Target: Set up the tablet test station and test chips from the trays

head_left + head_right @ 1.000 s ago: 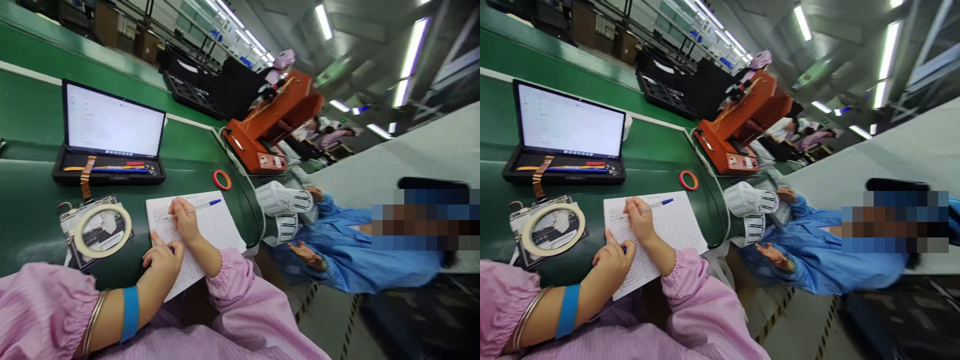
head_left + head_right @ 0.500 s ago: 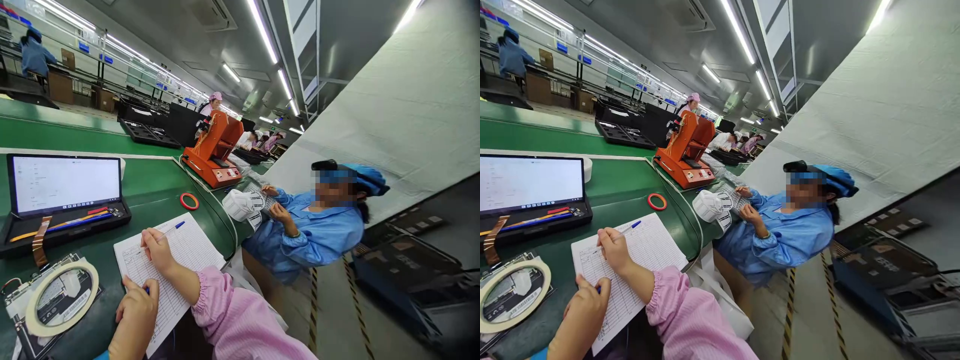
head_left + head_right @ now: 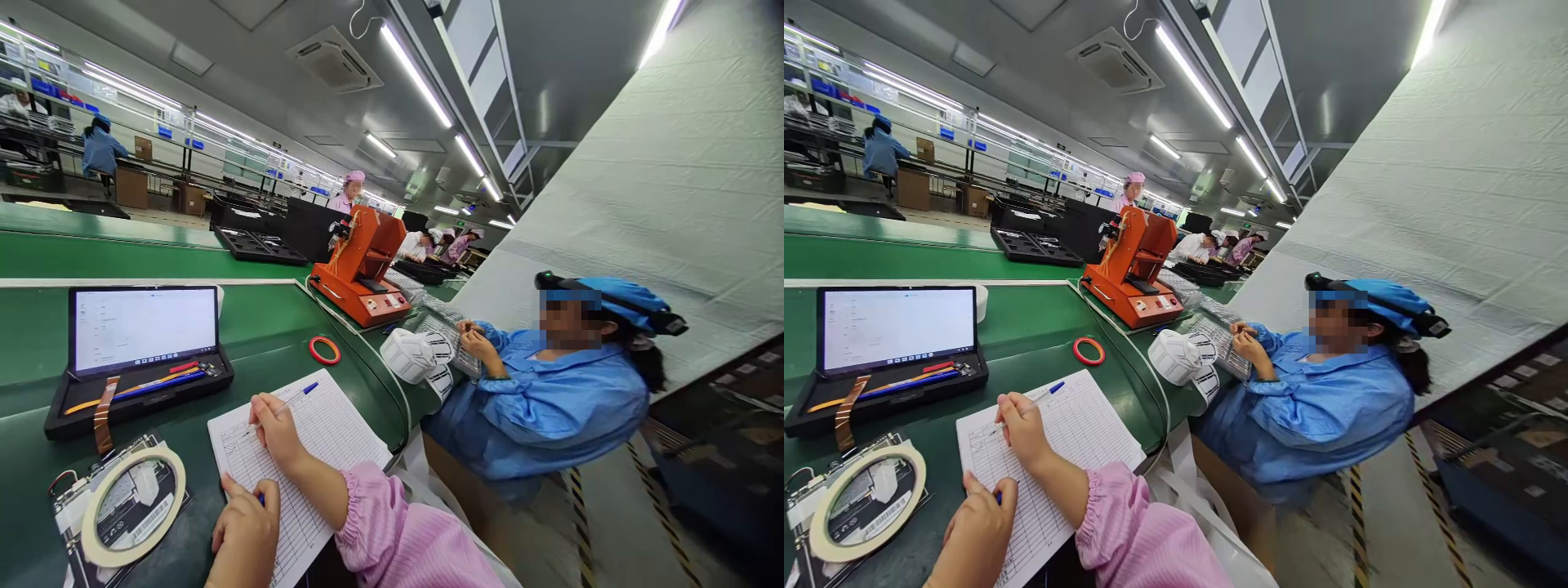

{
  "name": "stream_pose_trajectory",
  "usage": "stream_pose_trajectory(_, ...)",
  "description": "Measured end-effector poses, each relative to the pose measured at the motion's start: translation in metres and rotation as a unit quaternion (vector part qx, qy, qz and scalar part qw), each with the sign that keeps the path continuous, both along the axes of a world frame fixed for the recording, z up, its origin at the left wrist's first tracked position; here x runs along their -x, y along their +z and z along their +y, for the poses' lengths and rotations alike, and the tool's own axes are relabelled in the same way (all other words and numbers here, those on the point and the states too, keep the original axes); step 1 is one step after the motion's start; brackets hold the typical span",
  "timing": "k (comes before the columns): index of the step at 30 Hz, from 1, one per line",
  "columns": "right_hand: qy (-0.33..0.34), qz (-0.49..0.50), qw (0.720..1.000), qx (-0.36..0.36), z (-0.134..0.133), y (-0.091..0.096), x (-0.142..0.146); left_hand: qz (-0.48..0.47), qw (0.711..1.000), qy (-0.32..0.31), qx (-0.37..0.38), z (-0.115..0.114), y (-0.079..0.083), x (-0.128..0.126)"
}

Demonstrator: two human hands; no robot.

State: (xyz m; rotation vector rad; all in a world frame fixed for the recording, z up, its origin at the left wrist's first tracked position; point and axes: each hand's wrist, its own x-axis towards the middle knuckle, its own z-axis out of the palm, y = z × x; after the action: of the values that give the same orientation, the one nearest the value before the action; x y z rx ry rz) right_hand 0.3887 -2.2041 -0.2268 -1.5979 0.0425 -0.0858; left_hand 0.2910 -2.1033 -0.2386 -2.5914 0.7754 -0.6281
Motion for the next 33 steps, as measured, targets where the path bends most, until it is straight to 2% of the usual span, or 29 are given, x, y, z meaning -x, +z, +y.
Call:
stream_pose_trajectory(8, -0.005, 0.001, 1.000, 0.024, 0.000, 0.003, 0.000, 0.046, 0.998, 0.019, 0.048, -0.004, -0.004, 0.000)
stream_pose_trajectory(22, -0.001, -0.011, 0.999, 0.031, -0.003, 0.001, -0.004, 0.027, 0.999, 0.030, -0.003, -0.009, -0.003, -0.002)
stream_pose_trajectory(33, 0.010, -0.024, 1.000, -0.008, 0.002, -0.004, -0.005, 0.001, 0.999, -0.039, -0.015, 0.008, -0.023, -0.013)
